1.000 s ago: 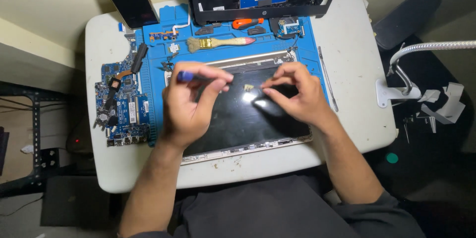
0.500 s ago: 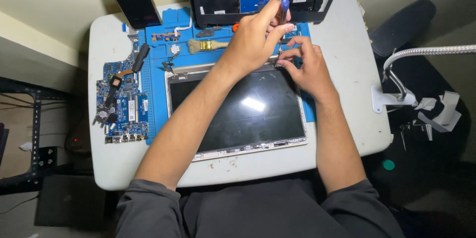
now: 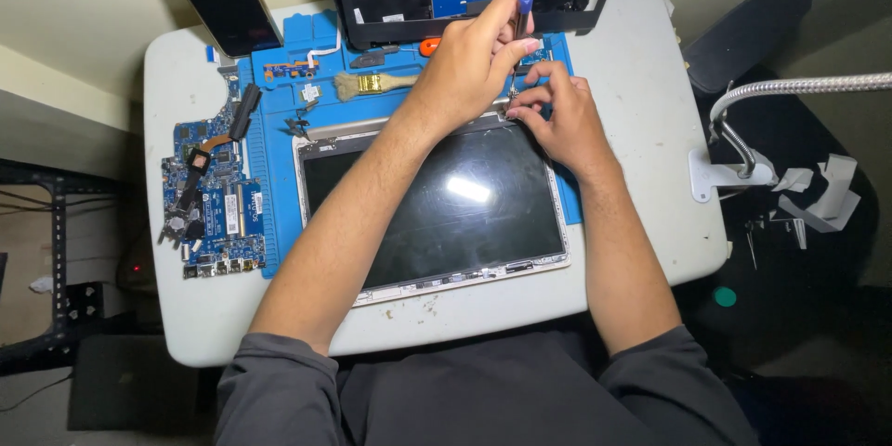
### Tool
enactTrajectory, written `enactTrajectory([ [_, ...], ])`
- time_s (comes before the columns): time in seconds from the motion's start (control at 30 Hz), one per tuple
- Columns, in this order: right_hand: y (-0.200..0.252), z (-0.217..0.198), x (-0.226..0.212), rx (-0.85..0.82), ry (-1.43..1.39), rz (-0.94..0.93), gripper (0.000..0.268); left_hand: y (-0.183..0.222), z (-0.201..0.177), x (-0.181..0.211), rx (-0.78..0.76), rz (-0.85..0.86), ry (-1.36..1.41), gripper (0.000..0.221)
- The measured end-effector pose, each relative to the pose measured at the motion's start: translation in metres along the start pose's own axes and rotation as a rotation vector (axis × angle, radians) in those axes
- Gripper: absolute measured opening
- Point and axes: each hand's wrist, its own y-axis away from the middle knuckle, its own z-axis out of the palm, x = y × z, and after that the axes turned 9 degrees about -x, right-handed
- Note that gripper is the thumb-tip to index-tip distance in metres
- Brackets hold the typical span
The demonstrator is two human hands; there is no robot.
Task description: Technician disassembling a laptop screen, cleaning the panel with a brush, and managing small screws with a screwdriver on a repair bench.
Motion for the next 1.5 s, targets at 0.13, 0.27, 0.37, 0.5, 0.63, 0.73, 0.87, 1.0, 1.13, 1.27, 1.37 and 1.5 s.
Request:
enactTrajectory([
  [0.13, 0.0, 0.003, 0.004, 0.004, 0.012, -0.012, 0.036, 0.0, 0.002, -0.002, -0.002, -0.004, 0.006, 0.012],
  [0.27, 0.001, 0.004, 0.007, -0.004, 0.036, -0.015, 0.036, 0.002, 0.003, -0.004, -0.003, 0.032, -0.03, 0.012],
  [0.37, 0.002, 0.002, 0.005, -0.009, 0.047, -0.013, 0.038, 0.004, -0.001, 0.002, -0.041, 0.028, -0.012, 0.009],
  [0.5, 0.006, -0.025, -0.022, -0.049, -0.113, 0.069, 0.029, 0.002, -0.011, 0.009, -0.162, 0.055, 0.075, 0.019],
  [0.63, 0.001, -0.031, -0.018, 0.036, -0.378, 0.078, 0.027, 0.0, -0.019, 0.009, -0.24, 0.09, 0.167, 0.017],
  [0.73, -0.01, -0.029, -0.006, -0.077, -0.463, -0.016, 0.036, -0.002, -0.018, 0.007, -0.287, 0.028, 0.143, 0.015],
  [0.87, -0.015, -0.02, 0.002, 0.072, -0.441, -0.006, 0.02, -0.005, -0.016, 0.01, -0.246, 0.163, 0.069, 0.016],
  [1.0, -0.014, -0.01, -0.01, 0.235, -0.393, 0.003, 0.01, -0.002, -0.014, 0.018, -0.21, 0.158, 0.053, 0.004],
  [1.13, -0.015, -0.005, -0.018, 0.307, -0.348, 0.077, 0.03, -0.005, 0.007, 0.004, -0.015, 0.155, 0.016, 0.028],
  [1.27, -0.012, -0.005, 0.001, 0.198, -0.494, -0.02, 0.015, -0.005, -0.002, 0.019, -0.03, 0.091, 0.097, 0.024],
  [1.37, -0.008, 0.0, 0.009, 0.213, -0.545, -0.04, 0.023, -0.002, -0.008, 0.029, -0.119, 0.086, 0.144, 0.016],
  [1.5, -0.013, 0.003, 0.0, 0.355, -0.504, 0.017, 0.017, 0.0, -0.004, 0.028, -0.145, 0.106, 0.068, 0.015],
])
